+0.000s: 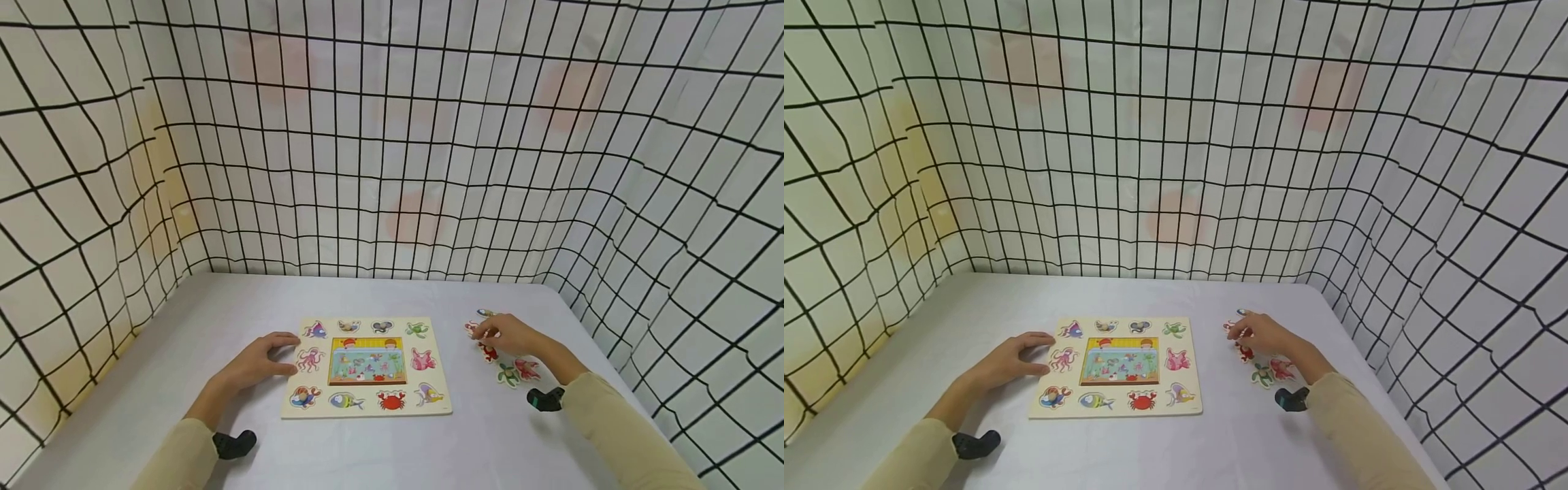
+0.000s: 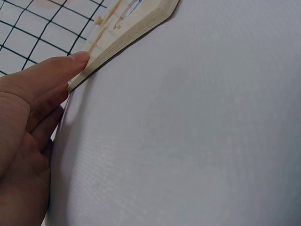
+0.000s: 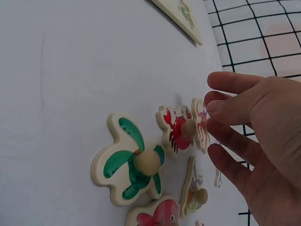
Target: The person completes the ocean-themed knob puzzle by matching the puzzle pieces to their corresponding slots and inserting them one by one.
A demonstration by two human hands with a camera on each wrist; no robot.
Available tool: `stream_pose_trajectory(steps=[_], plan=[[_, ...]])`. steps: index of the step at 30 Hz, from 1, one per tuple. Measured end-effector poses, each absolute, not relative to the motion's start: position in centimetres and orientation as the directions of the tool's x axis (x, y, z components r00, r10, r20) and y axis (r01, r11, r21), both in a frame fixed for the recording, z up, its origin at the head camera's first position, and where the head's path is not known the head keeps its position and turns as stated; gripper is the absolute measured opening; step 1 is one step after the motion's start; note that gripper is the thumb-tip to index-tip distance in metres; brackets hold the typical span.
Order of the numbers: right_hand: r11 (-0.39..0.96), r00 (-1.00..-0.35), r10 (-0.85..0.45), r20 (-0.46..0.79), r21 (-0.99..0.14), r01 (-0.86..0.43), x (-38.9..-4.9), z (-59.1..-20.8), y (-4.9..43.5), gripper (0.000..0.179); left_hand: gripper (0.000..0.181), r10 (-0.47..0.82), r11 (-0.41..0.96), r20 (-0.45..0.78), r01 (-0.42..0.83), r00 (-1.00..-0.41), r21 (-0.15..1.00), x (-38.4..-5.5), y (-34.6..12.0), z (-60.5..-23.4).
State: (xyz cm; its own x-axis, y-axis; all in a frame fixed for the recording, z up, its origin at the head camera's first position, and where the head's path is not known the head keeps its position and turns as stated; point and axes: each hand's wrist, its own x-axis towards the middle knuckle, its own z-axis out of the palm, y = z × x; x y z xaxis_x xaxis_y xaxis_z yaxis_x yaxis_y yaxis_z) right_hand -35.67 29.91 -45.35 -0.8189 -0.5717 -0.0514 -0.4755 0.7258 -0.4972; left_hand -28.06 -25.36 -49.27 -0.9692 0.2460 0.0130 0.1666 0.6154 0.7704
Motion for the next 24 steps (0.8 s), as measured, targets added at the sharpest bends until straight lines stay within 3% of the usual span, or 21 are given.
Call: stream_pose_trajectory(steps=[8, 24], plan=[[0.762, -0.853, -0.514, -0.086, -0.502, -0.409, -35.5, -46.7, 31.2, 0.03, 0.064, 0.236, 0.625, 0.01, 0.159, -0.972, 0.764, -28.1, -25.3, -49.3], [0.779, -0.855, -0.508, -0.105, -0.481, -0.403, -35.4, -46.7, 31.1, 0.019, 0.064, 0.243, 0.616, 0.011, 0.163, -0.97, 0.771, -27.8, -25.1, -49.0]])
